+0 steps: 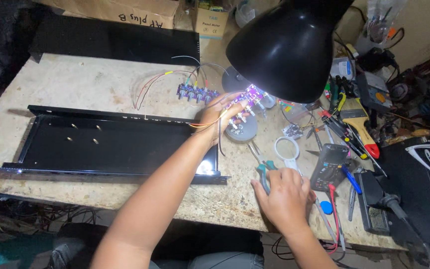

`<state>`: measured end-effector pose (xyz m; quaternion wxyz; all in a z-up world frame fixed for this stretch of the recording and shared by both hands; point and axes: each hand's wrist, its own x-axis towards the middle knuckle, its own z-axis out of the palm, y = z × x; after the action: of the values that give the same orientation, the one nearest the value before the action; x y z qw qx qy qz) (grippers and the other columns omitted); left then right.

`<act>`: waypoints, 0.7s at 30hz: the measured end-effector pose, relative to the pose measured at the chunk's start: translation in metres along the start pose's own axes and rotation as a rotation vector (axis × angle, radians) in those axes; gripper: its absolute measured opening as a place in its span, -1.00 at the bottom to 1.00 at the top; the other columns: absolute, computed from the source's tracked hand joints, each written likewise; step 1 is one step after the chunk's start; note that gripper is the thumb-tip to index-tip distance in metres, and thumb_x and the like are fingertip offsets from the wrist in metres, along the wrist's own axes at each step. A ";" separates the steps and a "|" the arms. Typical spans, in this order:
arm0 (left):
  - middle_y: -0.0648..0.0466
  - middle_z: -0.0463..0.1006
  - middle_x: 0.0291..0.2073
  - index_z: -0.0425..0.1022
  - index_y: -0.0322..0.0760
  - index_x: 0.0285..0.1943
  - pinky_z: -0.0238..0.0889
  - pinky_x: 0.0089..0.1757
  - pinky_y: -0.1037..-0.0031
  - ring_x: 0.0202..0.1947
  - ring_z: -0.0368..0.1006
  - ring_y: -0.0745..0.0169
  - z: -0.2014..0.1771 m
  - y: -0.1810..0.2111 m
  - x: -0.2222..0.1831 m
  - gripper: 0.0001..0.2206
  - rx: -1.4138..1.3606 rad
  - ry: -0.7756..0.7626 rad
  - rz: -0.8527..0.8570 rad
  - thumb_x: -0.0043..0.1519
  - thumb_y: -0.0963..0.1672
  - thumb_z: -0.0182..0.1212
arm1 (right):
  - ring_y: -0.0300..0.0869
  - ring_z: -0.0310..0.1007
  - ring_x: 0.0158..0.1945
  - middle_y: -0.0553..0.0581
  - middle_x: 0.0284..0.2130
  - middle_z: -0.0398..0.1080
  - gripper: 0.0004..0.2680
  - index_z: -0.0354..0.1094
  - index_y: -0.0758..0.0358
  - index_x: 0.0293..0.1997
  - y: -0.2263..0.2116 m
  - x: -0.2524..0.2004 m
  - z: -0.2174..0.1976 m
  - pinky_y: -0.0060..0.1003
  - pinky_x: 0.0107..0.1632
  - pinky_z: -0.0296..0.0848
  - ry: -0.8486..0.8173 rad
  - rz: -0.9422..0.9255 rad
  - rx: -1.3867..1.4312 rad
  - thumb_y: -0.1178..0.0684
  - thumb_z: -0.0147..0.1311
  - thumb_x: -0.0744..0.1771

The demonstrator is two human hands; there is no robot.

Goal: Repairing an electronic device by cutting wires and installing a circuit board into a metal chassis.

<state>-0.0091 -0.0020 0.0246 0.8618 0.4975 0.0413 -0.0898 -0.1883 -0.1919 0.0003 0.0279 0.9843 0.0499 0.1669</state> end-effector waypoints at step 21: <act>-0.07 0.64 -0.08 0.56 -0.29 0.10 0.42 0.07 0.34 0.02 0.49 0.30 -0.007 -0.023 0.011 -0.66 0.063 -0.155 0.278 0.18 -0.10 0.46 | -0.28 0.62 -0.29 0.14 -0.34 0.56 -0.84 0.48 0.33 -0.14 -0.017 0.158 0.022 -0.52 -0.37 0.59 -0.248 0.503 1.715 0.02 0.21 0.35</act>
<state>-0.0023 -0.0083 -0.0001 0.8504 0.5170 -0.0973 -0.0090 -0.0345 -0.1593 0.0296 -0.7478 0.6600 -0.0628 -0.0338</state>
